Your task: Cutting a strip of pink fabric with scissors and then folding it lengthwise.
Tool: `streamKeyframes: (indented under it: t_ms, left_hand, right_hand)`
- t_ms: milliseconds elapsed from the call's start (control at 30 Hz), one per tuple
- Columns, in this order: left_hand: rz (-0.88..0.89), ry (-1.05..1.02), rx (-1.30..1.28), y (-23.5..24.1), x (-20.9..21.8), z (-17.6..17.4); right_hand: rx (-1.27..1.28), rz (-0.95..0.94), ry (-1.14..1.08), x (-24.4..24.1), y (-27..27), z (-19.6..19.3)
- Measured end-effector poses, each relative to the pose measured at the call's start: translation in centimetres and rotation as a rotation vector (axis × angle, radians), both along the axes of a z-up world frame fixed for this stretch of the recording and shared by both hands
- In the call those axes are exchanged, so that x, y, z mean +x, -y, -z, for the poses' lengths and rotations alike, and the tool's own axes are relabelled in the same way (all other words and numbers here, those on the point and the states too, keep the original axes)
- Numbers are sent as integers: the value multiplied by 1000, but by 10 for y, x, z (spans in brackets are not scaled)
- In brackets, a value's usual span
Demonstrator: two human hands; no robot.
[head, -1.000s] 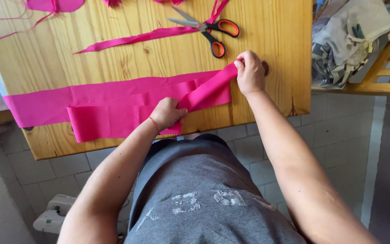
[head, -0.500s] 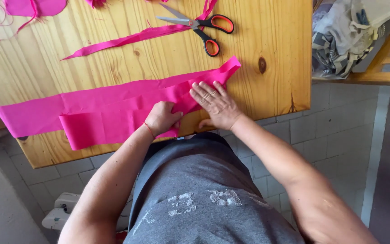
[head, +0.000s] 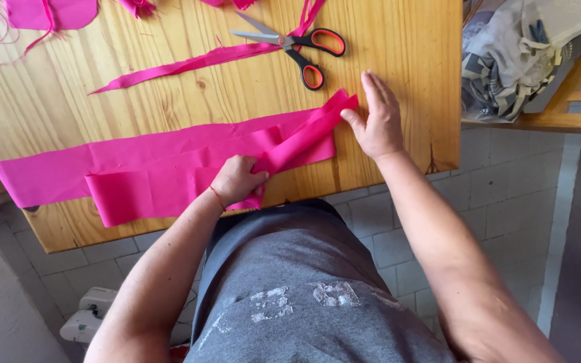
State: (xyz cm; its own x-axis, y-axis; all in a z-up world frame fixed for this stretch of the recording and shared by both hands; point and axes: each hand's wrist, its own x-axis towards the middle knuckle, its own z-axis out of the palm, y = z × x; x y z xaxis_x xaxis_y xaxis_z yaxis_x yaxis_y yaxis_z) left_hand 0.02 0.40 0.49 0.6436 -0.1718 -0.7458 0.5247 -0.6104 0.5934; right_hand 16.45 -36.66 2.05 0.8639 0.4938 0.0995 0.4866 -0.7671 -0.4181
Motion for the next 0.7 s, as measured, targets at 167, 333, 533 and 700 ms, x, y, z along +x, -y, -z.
streamKeyframes:
  t_ms: [167, 333, 533, 700]
  left_hand:
    - [2, -11, -19, 0, 0, 2]
    - [0, -10, -31, -2, 1, 2]
    - [-2, -11, -30, -2, 0, 1]
    - [-5, -7, -11, 2, -1, 1]
  right_hand:
    - [300, 434, -193, -2, 14, 38]
    - [385, 345, -439, 15, 28, 41]
    - [260, 313, -416, 33, 37, 65]
    - [168, 257, -308, 33, 13, 37]
